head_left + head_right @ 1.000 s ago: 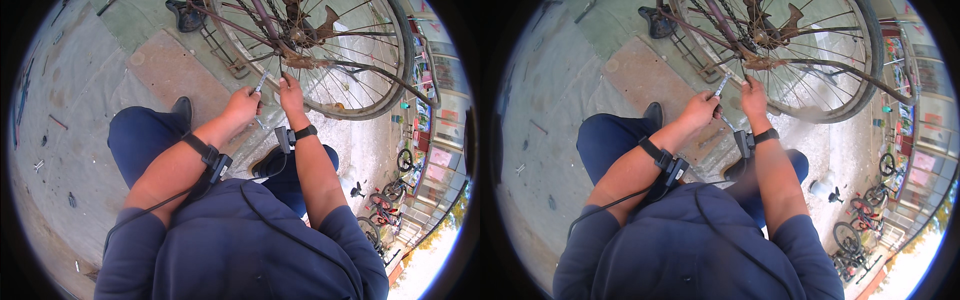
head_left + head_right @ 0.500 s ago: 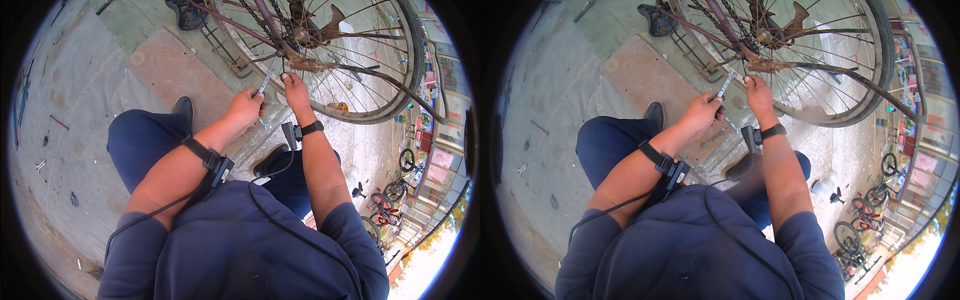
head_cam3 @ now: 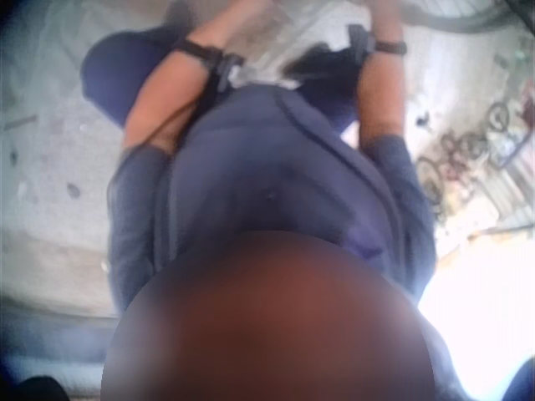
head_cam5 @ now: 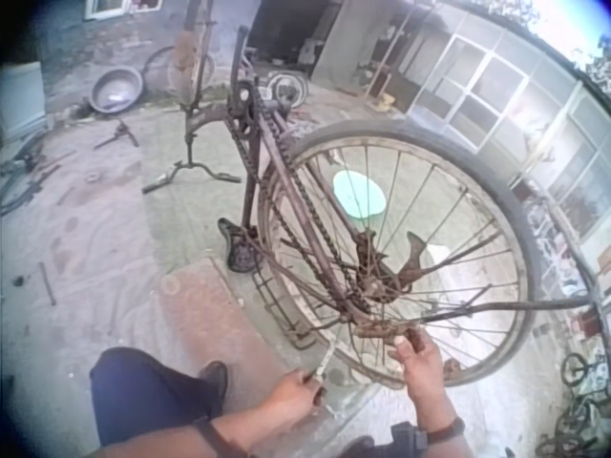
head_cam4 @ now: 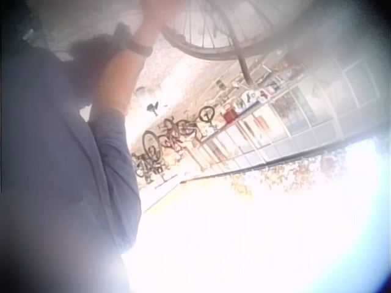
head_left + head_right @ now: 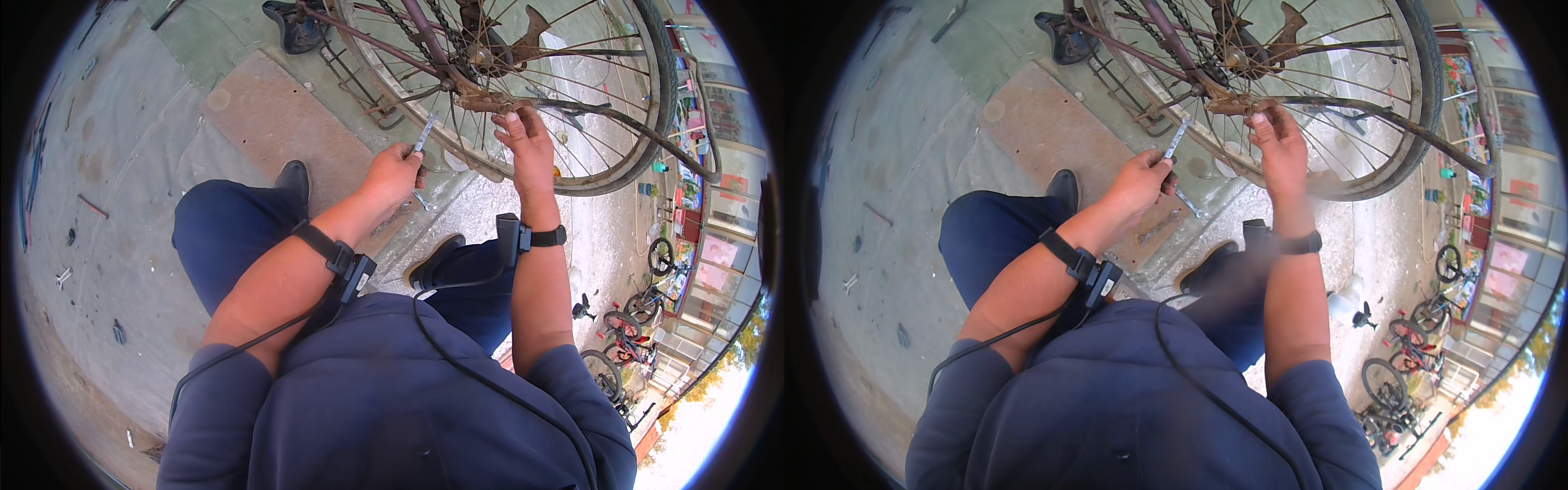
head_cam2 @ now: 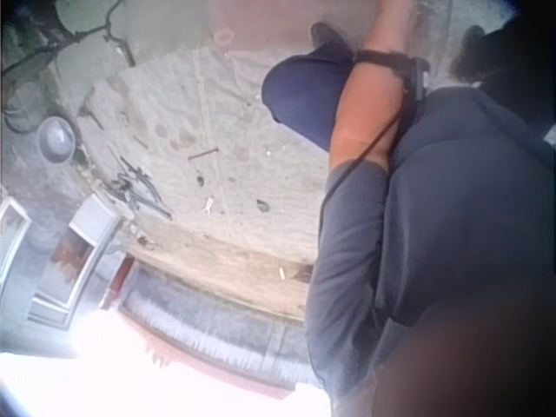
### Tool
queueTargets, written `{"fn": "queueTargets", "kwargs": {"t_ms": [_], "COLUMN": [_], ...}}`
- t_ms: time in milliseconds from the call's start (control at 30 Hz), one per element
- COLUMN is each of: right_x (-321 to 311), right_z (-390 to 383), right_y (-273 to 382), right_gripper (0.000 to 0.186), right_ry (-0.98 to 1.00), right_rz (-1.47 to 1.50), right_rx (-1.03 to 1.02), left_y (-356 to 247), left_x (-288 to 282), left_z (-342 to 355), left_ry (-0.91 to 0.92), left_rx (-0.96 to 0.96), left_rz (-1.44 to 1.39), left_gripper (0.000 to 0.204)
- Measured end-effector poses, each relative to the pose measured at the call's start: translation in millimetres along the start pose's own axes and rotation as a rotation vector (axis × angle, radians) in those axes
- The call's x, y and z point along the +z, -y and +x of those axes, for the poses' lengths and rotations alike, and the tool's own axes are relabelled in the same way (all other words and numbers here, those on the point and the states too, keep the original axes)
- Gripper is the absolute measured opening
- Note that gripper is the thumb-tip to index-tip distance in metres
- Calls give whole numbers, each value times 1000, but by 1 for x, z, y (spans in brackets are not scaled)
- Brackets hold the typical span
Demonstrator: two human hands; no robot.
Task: The person uses a wrench to tighten bolts on the rear wheel axle and brake assembly of a bicycle. They rotate the wheel to check alignment and continue adjusting the brake cable tension.
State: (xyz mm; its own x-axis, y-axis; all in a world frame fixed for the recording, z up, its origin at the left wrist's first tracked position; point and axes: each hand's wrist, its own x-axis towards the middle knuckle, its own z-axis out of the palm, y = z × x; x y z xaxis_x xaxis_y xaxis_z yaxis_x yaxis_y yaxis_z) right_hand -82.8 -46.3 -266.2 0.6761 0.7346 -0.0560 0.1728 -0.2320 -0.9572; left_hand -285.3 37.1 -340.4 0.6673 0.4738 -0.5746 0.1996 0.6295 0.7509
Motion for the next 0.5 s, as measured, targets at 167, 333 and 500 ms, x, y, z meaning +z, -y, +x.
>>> {"fn": "queueTargets", "kwargs": {"t_ms": [167, 333, 500], "right_x": [0, -6, -5], "right_z": [-11, -21, -13], "right_y": [42, 83, 92], "right_gripper": [48, 46, 39], "right_ry": [66, -34, -120], "right_rz": [-11, -64, -62], "right_rx": [-137, -187, -243], "left_y": [-5, -13, -16], "left_x": [2, -2, -1], "left_z": [-2, 0, 0], "left_ry": [-41, -52, -29], "left_rx": [48, -20, -16], "left_rz": [-14, -118, -230], "left_gripper": [27, 29, 28]}}
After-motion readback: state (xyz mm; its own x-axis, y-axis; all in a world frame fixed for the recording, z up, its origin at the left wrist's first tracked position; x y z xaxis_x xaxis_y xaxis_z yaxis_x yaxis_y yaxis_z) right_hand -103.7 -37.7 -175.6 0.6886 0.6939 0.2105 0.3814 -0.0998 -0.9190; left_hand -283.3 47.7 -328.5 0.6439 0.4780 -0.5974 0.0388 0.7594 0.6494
